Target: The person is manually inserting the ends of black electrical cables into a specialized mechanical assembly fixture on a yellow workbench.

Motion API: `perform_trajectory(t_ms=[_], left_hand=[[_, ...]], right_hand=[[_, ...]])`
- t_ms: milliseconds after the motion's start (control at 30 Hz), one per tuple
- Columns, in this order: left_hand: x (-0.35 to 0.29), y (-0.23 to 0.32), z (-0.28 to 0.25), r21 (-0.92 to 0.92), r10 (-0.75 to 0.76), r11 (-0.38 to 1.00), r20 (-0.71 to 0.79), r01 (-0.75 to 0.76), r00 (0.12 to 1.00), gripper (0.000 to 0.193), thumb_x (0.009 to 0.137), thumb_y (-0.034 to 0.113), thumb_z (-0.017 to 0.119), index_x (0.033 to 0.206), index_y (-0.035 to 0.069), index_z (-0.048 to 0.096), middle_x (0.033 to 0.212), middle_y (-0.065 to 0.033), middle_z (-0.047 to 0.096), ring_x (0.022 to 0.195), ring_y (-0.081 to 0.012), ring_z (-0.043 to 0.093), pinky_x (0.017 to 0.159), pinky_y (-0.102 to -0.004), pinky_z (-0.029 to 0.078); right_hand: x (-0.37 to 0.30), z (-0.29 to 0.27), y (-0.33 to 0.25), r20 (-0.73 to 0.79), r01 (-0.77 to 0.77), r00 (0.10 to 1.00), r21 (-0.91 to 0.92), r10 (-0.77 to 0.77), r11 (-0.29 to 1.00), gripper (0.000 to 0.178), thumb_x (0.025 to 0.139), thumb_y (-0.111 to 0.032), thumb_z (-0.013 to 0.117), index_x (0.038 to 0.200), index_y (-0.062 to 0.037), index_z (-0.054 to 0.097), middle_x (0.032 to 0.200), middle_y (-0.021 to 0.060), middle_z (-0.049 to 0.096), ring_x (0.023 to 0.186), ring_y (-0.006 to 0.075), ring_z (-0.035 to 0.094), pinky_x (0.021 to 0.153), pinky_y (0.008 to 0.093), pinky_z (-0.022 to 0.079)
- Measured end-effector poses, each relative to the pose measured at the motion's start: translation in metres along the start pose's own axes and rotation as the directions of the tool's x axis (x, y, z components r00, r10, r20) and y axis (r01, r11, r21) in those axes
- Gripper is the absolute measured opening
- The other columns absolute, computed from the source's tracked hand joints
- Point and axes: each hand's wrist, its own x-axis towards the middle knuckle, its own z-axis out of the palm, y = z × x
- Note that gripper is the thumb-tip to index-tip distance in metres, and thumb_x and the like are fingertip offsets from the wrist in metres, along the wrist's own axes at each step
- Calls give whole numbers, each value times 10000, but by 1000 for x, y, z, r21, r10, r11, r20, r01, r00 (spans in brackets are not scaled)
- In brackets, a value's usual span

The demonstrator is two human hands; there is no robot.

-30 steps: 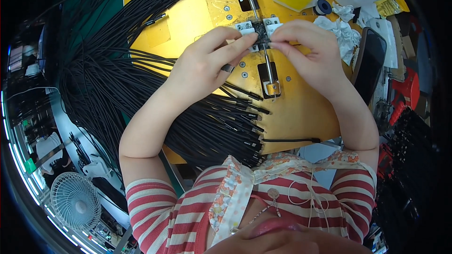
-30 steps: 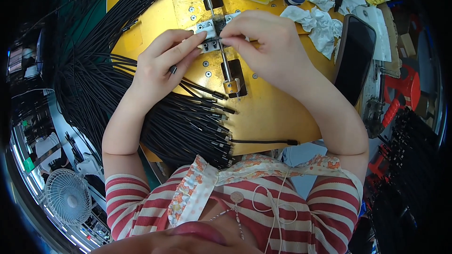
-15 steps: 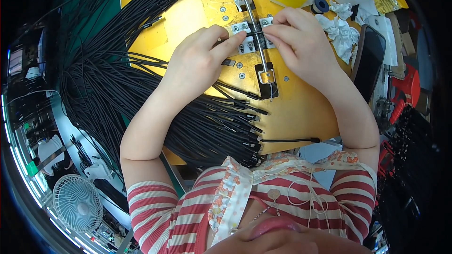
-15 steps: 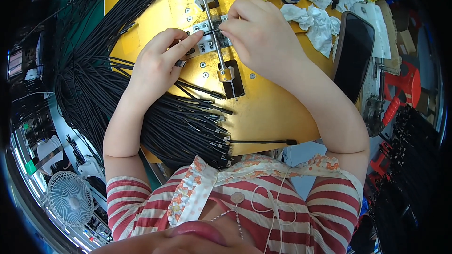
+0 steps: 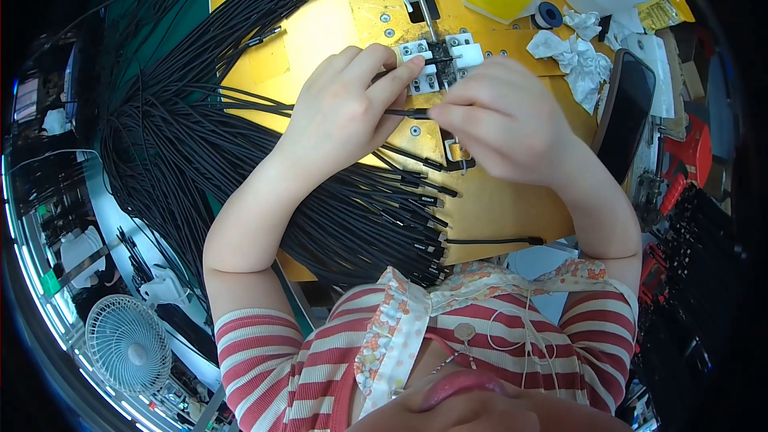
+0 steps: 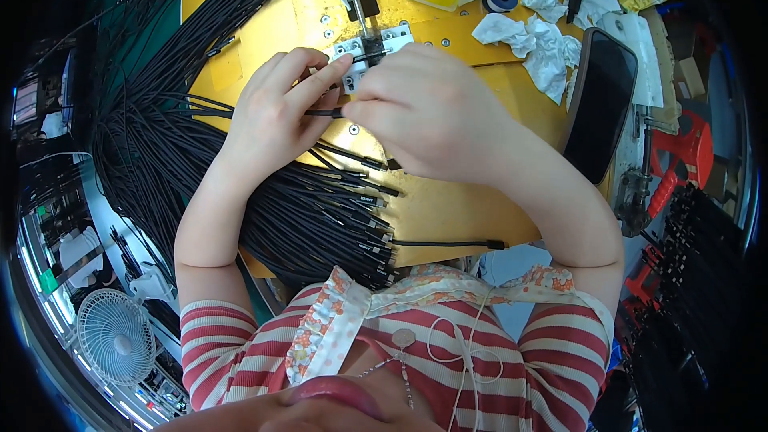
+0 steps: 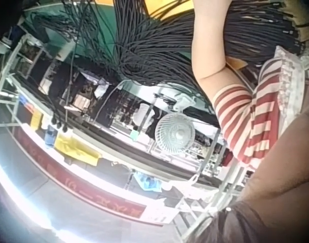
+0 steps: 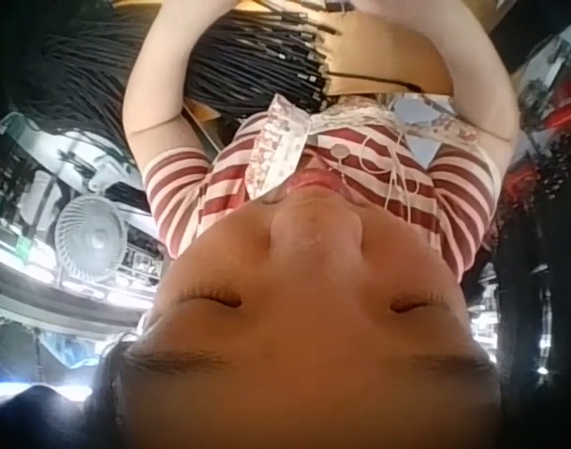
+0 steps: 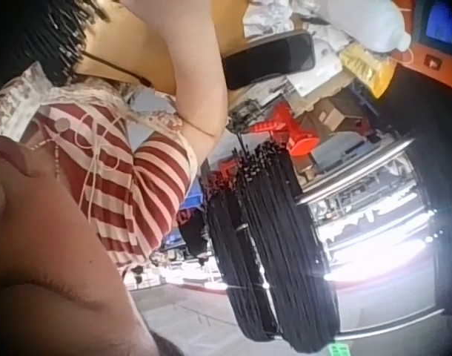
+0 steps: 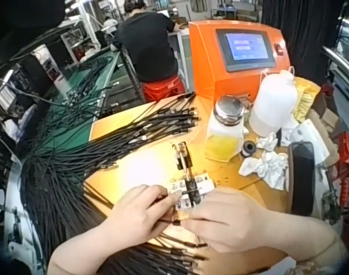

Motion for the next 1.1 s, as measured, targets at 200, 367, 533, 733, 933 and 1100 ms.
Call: perform_trajectory(t_ms=[200,367,533,733,933,1100], left_hand=[[-1,1,-2,49,11,999,24,-13,1000,551,658,21,717,1199,76,630,977,-66,586,829,-231,580,737,-343,498],[-4,-3,-2,39,7,999,30,-8,1000,551,663,-31,687,1201,73,629,971,-72,585,861,-234,586,763,-347,501],[0,-3,-29,-157,-57,985,82,70,995,480,706,-44,686,1177,34,638,883,-103,623,772,-251,618,709,-353,521],[-2,3,-49,-396,69,918,126,-14,990,195,770,56,738,942,-26,696,734,-111,619,598,-234,610,534,-310,476],[2,-3,-31,-346,145,929,4,-135,989,122,783,32,714,880,-31,675,725,-104,604,594,-234,596,532,-312,478],[3,-4,-22,-291,56,955,-3,-54,998,162,802,4,686,964,-6,691,774,-95,599,657,-228,608,578,-302,492]], right_hand=[[-3,-10,3,48,-35,998,-51,37,998,137,725,-57,677,862,-44,670,814,52,600,734,222,590,658,338,460],[-4,-2,4,-60,-56,997,3,57,998,164,734,-38,725,892,-37,680,837,58,623,717,225,589,633,336,455],[-1,-1,2,-120,-94,987,93,105,991,194,718,-14,746,899,-40,681,852,67,628,722,227,593,636,328,456],[1,1,-3,-104,-71,990,210,94,975,219,701,-6,750,904,-40,677,853,72,624,733,230,598,636,323,460],[4,4,0,-79,-130,986,212,150,969,176,735,-14,736,898,-27,672,865,76,626,733,231,606,636,321,473],[3,-7,9,-40,-260,961,221,275,940,127,770,-16,726,885,-3,675,856,79,629,736,208,622,643,296,484]])
